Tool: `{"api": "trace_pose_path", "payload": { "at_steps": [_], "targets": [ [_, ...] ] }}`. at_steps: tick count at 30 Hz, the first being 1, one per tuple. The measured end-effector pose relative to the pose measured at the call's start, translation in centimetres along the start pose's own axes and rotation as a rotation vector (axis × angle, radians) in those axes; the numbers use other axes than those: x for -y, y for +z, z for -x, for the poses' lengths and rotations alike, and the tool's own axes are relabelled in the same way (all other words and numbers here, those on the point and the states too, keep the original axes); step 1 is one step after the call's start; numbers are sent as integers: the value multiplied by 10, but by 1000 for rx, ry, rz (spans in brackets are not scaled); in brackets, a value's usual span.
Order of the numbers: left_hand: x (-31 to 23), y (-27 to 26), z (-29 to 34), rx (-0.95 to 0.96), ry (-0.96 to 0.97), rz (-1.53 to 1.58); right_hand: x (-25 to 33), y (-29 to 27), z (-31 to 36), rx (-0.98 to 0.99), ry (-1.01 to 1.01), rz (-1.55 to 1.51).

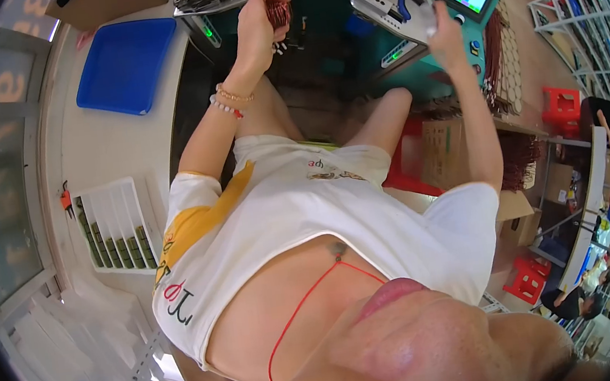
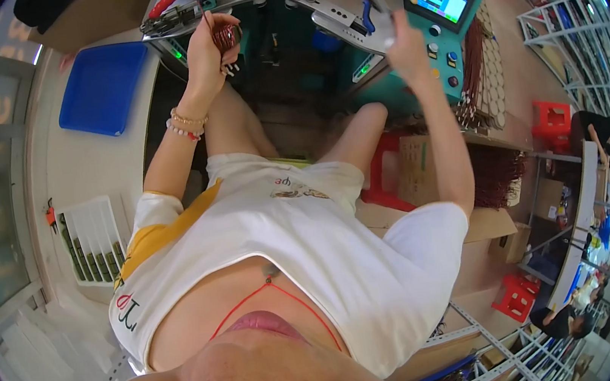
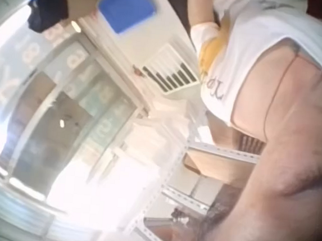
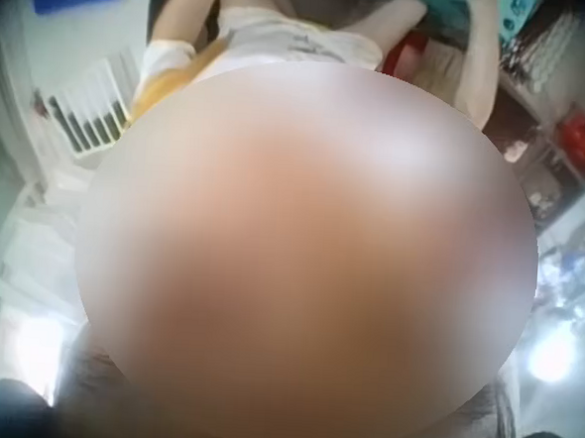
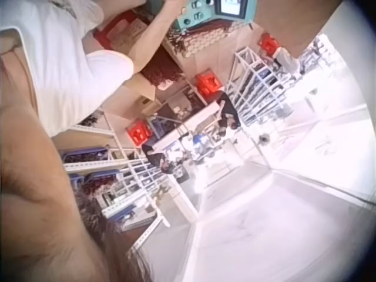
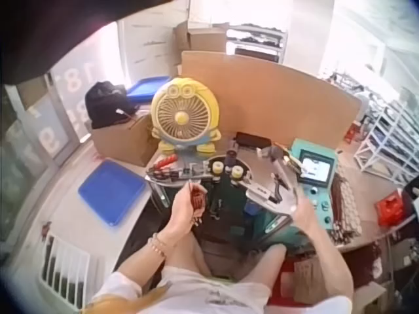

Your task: The person processes and assembles electrical wires and connectors using a specialized wire processing machine and pliers.

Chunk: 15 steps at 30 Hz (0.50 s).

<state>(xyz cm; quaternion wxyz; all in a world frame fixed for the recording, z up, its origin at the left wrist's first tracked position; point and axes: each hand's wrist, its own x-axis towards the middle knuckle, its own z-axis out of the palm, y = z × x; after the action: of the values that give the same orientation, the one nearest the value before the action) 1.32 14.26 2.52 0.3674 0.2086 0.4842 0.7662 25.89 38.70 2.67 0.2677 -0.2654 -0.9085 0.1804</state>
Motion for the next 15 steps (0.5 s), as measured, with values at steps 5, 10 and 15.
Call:
{"api": "trace_pose_path", "payload": {
  "at_steps": [5, 10, 15],
  "targets": [
    [-10, 10, -5, -79, 101, -105, 98, -6, 54, 37, -244, -261],
    [-23, 14, -7, 67, -7, 131, 120, -3, 63, 0, -324, -266],
    [-17, 10, -3, -37, -161, 83, 87, 14, 60, 138, -116, -210]
  ]
}}
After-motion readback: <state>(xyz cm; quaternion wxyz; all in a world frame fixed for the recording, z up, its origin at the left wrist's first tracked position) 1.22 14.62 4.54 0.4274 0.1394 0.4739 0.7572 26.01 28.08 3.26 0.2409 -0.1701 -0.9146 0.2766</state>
